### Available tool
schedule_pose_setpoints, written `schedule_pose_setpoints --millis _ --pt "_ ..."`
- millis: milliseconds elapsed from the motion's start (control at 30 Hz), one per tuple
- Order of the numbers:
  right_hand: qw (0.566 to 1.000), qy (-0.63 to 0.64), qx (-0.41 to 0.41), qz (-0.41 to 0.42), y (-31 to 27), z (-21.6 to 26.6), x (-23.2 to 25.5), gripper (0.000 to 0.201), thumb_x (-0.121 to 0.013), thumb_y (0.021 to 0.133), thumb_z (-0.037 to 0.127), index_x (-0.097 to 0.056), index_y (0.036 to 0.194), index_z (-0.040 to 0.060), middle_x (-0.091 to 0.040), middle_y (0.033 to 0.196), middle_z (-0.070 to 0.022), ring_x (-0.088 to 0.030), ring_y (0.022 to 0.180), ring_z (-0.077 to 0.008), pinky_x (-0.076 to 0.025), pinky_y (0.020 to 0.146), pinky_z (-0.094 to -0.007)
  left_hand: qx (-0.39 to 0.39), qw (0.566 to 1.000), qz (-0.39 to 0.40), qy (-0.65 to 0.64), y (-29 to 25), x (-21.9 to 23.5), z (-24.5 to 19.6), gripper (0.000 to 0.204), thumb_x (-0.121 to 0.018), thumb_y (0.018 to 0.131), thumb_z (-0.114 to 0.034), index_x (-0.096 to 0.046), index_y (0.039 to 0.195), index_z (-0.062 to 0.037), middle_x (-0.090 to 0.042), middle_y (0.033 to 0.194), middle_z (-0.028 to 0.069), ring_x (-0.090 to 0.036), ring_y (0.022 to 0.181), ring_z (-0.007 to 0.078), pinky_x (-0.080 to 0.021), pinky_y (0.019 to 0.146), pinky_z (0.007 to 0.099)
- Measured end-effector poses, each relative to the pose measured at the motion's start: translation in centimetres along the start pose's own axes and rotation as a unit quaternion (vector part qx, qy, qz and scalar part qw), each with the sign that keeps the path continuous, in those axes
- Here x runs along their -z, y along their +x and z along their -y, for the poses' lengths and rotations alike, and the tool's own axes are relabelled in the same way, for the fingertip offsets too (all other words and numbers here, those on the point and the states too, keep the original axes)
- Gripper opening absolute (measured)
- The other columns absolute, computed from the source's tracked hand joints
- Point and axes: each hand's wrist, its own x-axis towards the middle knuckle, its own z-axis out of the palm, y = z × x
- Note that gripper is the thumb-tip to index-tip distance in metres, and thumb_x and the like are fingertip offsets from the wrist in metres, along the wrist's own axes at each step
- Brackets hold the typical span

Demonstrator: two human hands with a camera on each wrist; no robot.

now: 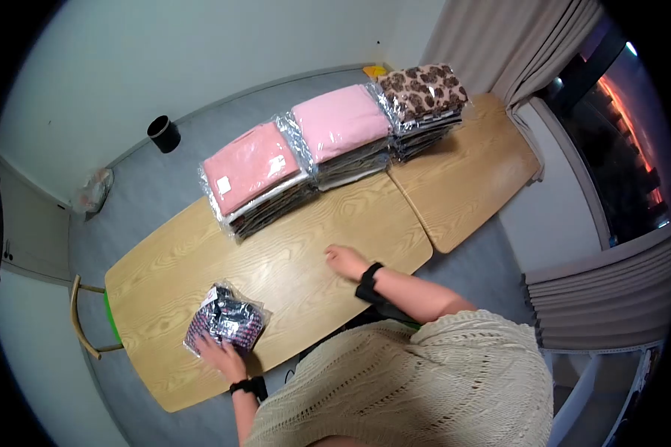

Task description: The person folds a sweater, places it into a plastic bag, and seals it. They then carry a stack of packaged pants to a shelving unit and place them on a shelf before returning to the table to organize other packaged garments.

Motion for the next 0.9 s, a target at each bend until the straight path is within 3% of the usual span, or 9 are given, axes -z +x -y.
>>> schedule_pose_setpoints --millis 67,167,367,467,567,633,733,767,900 --pt "0.999 0.017 -0.01 -0.05 -1.0 -1.8 2.1 0.026 -0.054 0.084 0.016 -0.061 0.103 -0.0001 -0.064 0.084 -0.0184 -0.063 0.075 -0.0248 -0.049 0.069 -0.0329 0.042 0.984 0.145 0.096 0.1 -1.5 -1.2 0.056 -0.048 0.089 -0.031 -0.036 0.138 -0.0075 -0.023 0.147 0.0216 -0.02 0.136 0.0399 -0.018 0.107 0.0546" --pt "0.994 0.067 -0.017 -0.082 -2.8 -2.6 5.0 0.024 -0.056 0.085 0.013 -0.06 0.105 -0.0011 -0.064 0.081 -0.0112 -0.06 0.073 -0.0149 -0.048 0.068 -0.027 0.026 0.978 0.105 0.178 -0.2 -2.2 -2.3 0.056 -0.049 0.089 -0.034 -0.035 0.139 -0.0129 -0.02 0.15 0.0162 -0.019 0.137 0.0368 -0.02 0.106 0.0568" --pt "0.991 0.097 -0.004 -0.093 -4.0 -3.8 8.2 0.026 -0.057 0.086 0.012 -0.059 0.108 -0.0012 -0.064 0.088 -0.0092 -0.06 0.08 -0.0152 -0.047 0.074 -0.0257 0.031 0.982 0.093 0.159 -0.3 -2.5 -1.7 0.057 -0.052 0.087 -0.033 -0.038 0.138 -0.0134 -0.023 0.149 0.0161 -0.02 0.137 0.0366 -0.02 0.105 0.0571" --pt "0.989 0.105 0.022 -0.102 -4.0 -4.3 10.8 0.027 -0.058 0.086 0.013 -0.058 0.109 -0.0013 -0.064 0.091 -0.0107 -0.06 0.085 -0.016 -0.048 0.077 -0.0263 0.078 0.971 0.086 0.21 0.0 -2.1 -4.4 0.057 -0.055 0.083 -0.025 -0.039 0.136 -0.01 -0.022 0.148 0.0178 -0.019 0.137 0.0379 -0.019 0.106 0.057" --pt "0.983 0.116 0.05 -0.134 -3.5 -5.8 14.0 0.026 -0.058 0.087 0.013 -0.058 0.109 -0.0012 -0.064 0.094 -0.0111 -0.061 0.089 -0.0165 -0.048 0.079 -0.0271 0.137 0.971 0.073 0.184 0.6 -2.5 -8.4 0.063 -0.059 0.08 -0.018 -0.036 0.137 -0.0079 -0.019 0.149 0.0179 -0.017 0.137 0.0393 -0.017 0.106 0.0578" --pt "0.978 0.133 0.062 -0.151 -3.1 -6.5 16.8 0.025 -0.057 0.088 0.013 -0.059 0.109 -0.001 -0.065 0.095 -0.0109 -0.061 0.091 -0.0167 -0.048 0.08 -0.0277 0.113 0.983 0.015 0.146 0.9 -3.4 -11.9 0.068 -0.06 0.077 -0.012 -0.032 0.139 -0.0061 -0.017 0.15 0.0181 -0.016 0.137 0.0399 -0.016 0.106 0.0585" --pt "0.966 0.174 0.077 -0.178 -2.7 -7.1 21.8 0.023 -0.057 0.088 0.011 -0.059 0.107 -0.0013 -0.065 0.095 -0.0097 -0.06 0.091 -0.0151 -0.048 0.08 -0.0278 0.078 0.993 0.018 0.09 1.7 -4.0 -18.3 0.07 -0.059 0.075 -0.011 -0.031 0.139 -0.0048 -0.016 0.149 0.0209 -0.014 0.137 0.0407 -0.014 0.108 0.0563" --pt "0.956 0.206 0.073 -0.194 -2.4 -7.4 23.7 0.022 -0.058 0.088 0.01 -0.059 0.106 -0.001 -0.064 0.095 -0.0081 -0.059 0.091 -0.0141 -0.048 0.08 -0.0273 0.012 0.997 -0.023 0.07 2.0 -5.6 -18.9 0.073 -0.06 0.072 -0.008 -0.029 0.139 -0.0035 -0.016 0.148 0.025 -0.015 0.136 0.0422 -0.013 0.109 0.0547" --pt "0.915 0.304 0.089 -0.252 -1.6 -8.2 31.9 0.02 -0.058 0.087 0.007 -0.058 0.106 0.0007 -0.061 0.095 -0.0038 -0.056 0.09 -0.0115 -0.046 0.08 -0.0252 -0.026 1.0 0.014 -0.006 3.7 -6.7 -29.1 0.074 -0.06 0.071 -0.004 -0.029 0.138 -0.0019 -0.018 0.145 0.0288 -0.017 0.135 0.0434 -0.014 0.11 0.0519"
